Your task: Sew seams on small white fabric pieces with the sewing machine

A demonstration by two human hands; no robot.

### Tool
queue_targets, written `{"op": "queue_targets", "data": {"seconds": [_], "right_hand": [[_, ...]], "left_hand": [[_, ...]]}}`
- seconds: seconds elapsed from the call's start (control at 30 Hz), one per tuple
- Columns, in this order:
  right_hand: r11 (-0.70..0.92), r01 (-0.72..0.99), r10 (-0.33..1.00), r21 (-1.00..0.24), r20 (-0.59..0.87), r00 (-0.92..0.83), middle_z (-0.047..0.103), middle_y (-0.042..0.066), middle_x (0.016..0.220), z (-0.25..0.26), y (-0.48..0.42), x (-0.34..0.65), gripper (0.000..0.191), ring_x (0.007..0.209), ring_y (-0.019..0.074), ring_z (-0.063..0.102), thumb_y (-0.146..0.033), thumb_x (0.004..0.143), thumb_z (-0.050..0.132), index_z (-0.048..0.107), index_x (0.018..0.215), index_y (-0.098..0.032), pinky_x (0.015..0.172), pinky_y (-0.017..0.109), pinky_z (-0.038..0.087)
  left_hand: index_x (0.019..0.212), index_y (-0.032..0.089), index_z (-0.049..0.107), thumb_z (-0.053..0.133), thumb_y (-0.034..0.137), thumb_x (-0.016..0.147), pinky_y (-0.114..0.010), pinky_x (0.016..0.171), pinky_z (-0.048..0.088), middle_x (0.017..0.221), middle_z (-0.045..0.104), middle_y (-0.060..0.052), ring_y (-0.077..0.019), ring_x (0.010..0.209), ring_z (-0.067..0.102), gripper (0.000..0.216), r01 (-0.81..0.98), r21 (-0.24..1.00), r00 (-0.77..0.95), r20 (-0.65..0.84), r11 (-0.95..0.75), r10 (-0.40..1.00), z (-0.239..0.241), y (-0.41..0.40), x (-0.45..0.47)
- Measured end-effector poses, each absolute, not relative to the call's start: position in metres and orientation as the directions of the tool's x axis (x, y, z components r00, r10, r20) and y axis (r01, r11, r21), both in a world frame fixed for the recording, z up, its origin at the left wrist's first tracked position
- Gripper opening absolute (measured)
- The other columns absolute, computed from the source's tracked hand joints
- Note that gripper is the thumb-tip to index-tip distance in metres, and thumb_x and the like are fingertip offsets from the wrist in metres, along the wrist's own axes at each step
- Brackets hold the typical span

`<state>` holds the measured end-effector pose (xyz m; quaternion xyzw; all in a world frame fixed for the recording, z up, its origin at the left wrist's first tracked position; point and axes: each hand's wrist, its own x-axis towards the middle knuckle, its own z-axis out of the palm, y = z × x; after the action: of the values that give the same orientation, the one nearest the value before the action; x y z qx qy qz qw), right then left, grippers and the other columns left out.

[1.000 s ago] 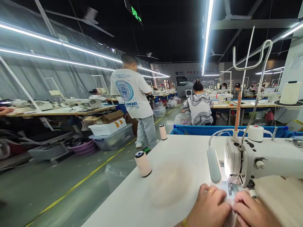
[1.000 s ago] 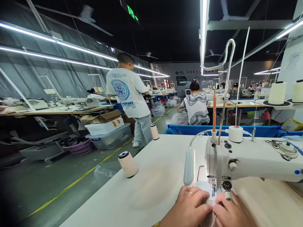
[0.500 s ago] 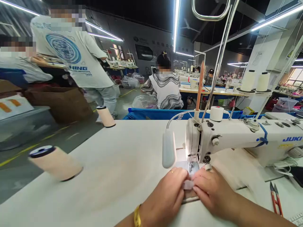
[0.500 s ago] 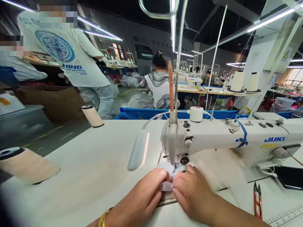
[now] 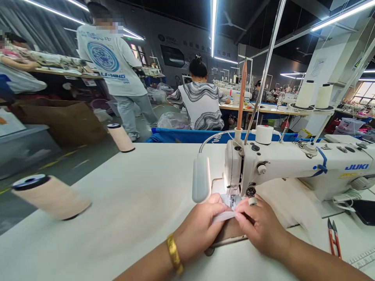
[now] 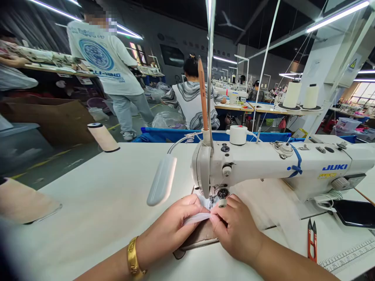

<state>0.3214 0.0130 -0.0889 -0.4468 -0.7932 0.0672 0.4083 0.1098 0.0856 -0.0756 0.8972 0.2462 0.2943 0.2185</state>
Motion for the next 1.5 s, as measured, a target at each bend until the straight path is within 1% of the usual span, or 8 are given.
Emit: {"op": "queue_targets", "data": {"seconds": [0.13, 0.23, 0.33, 0.53, 0.83, 1.1, 1.37, 1.5], "right_hand": [[0.633, 0.712, 0.733, -0.303, 0.530, -0.426, 0.066, 0.000, 0.079, -0.087, 0.009, 0.326, 0.018, 0.076, 0.0196, 0.054, -0.014, 0.098, 0.055, 0.055, 0.083, -0.022, 0.074, 0.032, 0.038], [0.642, 0.754, 0.721, -0.138, 0.442, -0.533, 0.065, 0.000, 0.081, -0.084, 0.004, 0.329, 0.018, 0.076, 0.0191, 0.051, -0.011, 0.091, 0.061, 0.052, 0.080, -0.022, 0.072, 0.033, 0.033], [0.624, 0.779, 0.728, -0.066, 0.410, -0.549, 0.065, -0.001, 0.083, -0.081, 0.001, 0.331, 0.017, 0.076, 0.0187, 0.048, -0.010, 0.087, 0.065, 0.053, 0.082, -0.022, 0.071, 0.033, 0.030], [0.601, 0.797, 0.751, -0.057, 0.381, -0.539, 0.066, -0.001, 0.085, -0.080, -0.002, 0.329, 0.018, 0.077, 0.0187, 0.048, -0.008, 0.083, 0.065, 0.054, 0.082, -0.022, 0.069, 0.033, 0.029], [0.546, 0.828, 0.814, -0.128, 0.317, -0.487, 0.069, 0.002, 0.094, -0.084, 0.004, 0.329, 0.018, 0.082, 0.0204, 0.054, -0.003, 0.089, 0.061, 0.057, 0.090, -0.021, 0.071, 0.033, 0.033], [0.539, 0.837, 0.807, -0.096, 0.343, -0.481, 0.067, 0.002, 0.086, -0.083, 0.004, 0.329, 0.020, 0.077, 0.0214, 0.051, -0.003, 0.087, 0.058, 0.056, 0.085, -0.023, 0.068, 0.034, 0.034], [0.525, 0.847, 0.801, -0.083, 0.386, -0.458, 0.070, 0.003, 0.092, -0.086, 0.008, 0.328, 0.019, 0.083, 0.0236, 0.053, -0.004, 0.089, 0.057, 0.060, 0.088, -0.023, 0.074, 0.037, 0.038], [0.499, 0.862, 0.806, -0.087, 0.411, -0.426, 0.070, 0.004, 0.094, -0.085, 0.011, 0.328, 0.018, 0.085, 0.0241, 0.054, -0.003, 0.087, 0.059, 0.061, 0.086, -0.021, 0.074, 0.036, 0.038]], "left_hand": [[0.091, 0.026, 0.080, 0.051, 0.009, 0.092, -0.030, 0.064, 0.048, 0.084, 0.067, -0.005, -0.0215, 0.075, 0.064, 0.035, 0.302, 0.357, 0.733, 0.507, -0.884, 0.454, -0.075, 0.077, 0.104], [0.089, 0.024, 0.075, 0.044, 0.004, 0.099, -0.034, 0.074, 0.051, 0.092, 0.072, -0.004, -0.0215, 0.081, 0.066, 0.038, 0.274, 0.240, 0.751, 0.551, -0.931, 0.363, -0.077, 0.065, 0.100], [0.095, 0.023, 0.073, 0.042, 0.005, 0.104, -0.037, 0.078, 0.051, 0.088, 0.074, -0.002, -0.0207, 0.078, 0.067, 0.037, 0.241, 0.178, 0.778, 0.552, -0.954, 0.300, -0.077, 0.058, 0.098], [0.091, 0.022, 0.072, 0.038, 0.005, 0.106, -0.038, 0.072, 0.050, 0.080, 0.073, -0.001, -0.0202, 0.069, 0.065, 0.040, 0.275, 0.104, 0.774, 0.566, -0.956, 0.284, -0.074, 0.057, 0.101], [0.100, 0.022, 0.074, 0.042, 0.001, 0.099, -0.037, 0.069, 0.052, 0.089, 0.076, -0.003, -0.0213, 0.074, 0.067, 0.039, 0.286, 0.135, 0.746, 0.589, -0.949, 0.309, -0.078, 0.066, 0.100], [0.099, 0.023, 0.075, 0.038, 0.008, 0.107, -0.035, 0.076, 0.057, 0.082, 0.075, -0.004, -0.0200, 0.075, 0.069, 0.040, 0.258, 0.164, 0.771, 0.558, -0.952, 0.305, -0.073, 0.065, 0.101], [0.098, 0.023, 0.073, 0.044, 0.004, 0.100, -0.036, 0.078, 0.058, 0.087, 0.077, -0.005, -0.0214, 0.078, 0.071, 0.036, 0.285, 0.201, 0.766, 0.540, -0.937, 0.349, -0.077, 0.070, 0.101], [0.101, 0.022, 0.072, 0.042, 0.001, 0.098, -0.038, 0.077, 0.058, 0.091, 0.077, -0.005, -0.0227, 0.081, 0.072, 0.037, 0.299, 0.164, 0.773, 0.536, -0.940, 0.339, -0.078, 0.074, 0.102]]}}
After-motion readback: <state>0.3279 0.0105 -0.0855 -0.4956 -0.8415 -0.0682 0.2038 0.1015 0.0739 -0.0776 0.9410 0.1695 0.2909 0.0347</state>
